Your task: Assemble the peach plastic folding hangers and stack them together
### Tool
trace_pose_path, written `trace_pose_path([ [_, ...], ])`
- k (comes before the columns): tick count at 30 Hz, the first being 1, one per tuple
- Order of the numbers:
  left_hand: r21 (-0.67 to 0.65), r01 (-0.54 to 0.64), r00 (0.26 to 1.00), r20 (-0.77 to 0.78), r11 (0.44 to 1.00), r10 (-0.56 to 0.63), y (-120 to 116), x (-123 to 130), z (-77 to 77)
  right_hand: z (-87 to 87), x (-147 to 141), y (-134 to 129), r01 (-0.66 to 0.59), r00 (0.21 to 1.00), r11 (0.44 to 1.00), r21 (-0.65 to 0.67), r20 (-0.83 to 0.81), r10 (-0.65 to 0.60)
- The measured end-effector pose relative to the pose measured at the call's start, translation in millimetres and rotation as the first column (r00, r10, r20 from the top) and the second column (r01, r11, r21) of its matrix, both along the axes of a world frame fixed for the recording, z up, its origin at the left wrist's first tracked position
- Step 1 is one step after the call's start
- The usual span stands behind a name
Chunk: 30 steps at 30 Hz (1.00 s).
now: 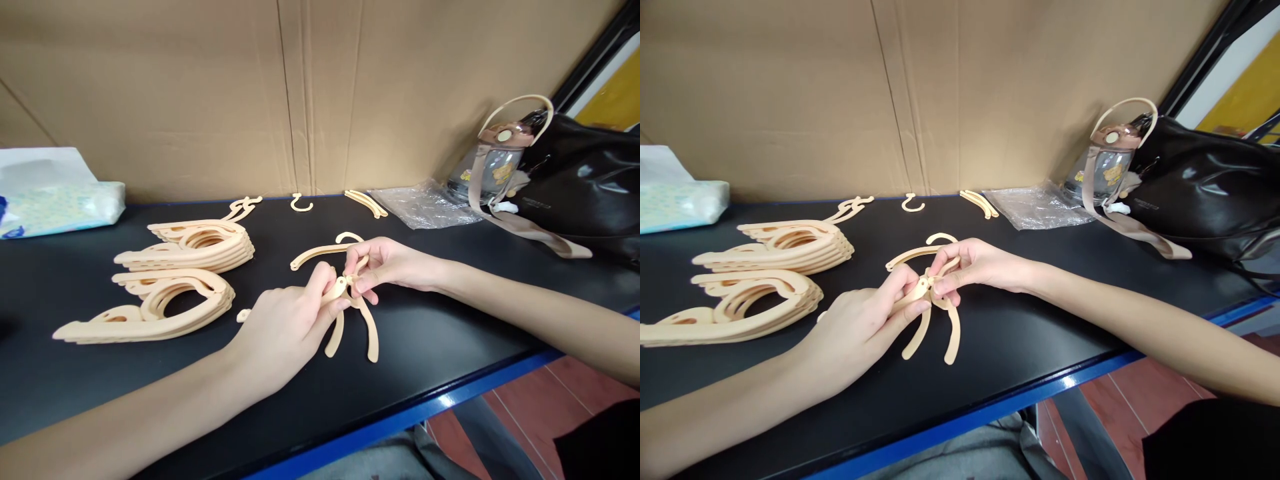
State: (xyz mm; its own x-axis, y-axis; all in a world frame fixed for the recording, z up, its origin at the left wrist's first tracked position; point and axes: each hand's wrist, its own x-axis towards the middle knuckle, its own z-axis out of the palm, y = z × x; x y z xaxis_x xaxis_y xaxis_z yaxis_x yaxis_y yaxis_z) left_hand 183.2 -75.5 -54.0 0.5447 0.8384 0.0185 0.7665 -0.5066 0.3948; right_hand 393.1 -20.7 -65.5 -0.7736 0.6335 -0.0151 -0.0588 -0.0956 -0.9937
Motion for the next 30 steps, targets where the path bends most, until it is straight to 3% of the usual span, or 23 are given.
trace_pose_path([
  [30, -0.031, 0.048, 0.999, 0.013, 0.998, -0.048, 0.3, 0.2, 2.0, 4.1, 0.2, -1.2, -0.029, 0.997, 0.999, 0.036, 0.069, 0.027],
])
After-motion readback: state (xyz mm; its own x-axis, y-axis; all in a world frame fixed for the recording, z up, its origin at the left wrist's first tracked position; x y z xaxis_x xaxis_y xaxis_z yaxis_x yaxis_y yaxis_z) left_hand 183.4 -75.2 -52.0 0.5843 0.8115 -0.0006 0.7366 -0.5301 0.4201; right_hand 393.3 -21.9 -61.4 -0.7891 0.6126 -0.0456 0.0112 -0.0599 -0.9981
